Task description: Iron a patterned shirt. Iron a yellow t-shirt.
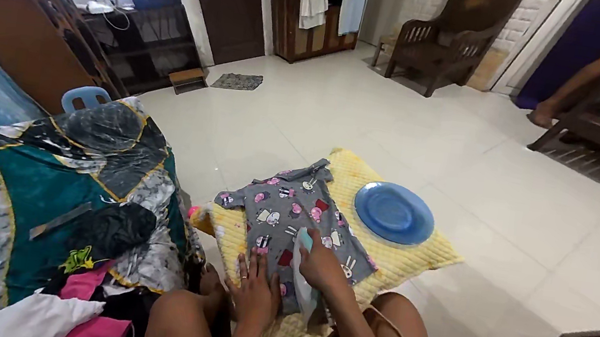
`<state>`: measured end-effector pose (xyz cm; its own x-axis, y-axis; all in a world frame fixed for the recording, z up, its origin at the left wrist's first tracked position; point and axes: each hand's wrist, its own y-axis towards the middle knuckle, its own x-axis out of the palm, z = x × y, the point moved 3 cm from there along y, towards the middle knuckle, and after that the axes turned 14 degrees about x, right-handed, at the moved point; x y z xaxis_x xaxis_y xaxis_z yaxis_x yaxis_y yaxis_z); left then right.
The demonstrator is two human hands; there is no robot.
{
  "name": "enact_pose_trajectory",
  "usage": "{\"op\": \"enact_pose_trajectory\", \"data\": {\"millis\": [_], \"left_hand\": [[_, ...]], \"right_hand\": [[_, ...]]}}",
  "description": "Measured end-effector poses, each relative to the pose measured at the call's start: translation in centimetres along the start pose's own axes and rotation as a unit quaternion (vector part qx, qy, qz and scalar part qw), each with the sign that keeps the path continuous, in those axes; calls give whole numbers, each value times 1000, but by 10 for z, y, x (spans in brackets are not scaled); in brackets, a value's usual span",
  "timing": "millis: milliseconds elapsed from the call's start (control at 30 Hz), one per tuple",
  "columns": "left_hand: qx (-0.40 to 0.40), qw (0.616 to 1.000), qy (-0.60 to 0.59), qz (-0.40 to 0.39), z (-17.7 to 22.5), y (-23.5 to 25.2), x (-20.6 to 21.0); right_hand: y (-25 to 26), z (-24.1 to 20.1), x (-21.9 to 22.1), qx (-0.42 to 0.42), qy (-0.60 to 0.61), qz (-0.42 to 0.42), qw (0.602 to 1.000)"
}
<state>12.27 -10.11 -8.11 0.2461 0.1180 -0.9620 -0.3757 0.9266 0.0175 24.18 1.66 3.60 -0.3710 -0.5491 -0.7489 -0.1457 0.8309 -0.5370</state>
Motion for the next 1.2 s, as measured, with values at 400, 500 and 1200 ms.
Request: {"op": "enact_pose_trajectory", "data": {"millis": [400,500,1200], "left_hand": [[-1,1000,-12,2,-2,-3,2],[-1,1000,-11,9,-2,-2,3],[-4,1000,-15,-5,-2,-4,3]], "right_hand": [[75,-49,-28,-12,33,62,997],[55,-32,-21,-8,33,64,997],[118,-55,-63,4,-10,95,995]]}}
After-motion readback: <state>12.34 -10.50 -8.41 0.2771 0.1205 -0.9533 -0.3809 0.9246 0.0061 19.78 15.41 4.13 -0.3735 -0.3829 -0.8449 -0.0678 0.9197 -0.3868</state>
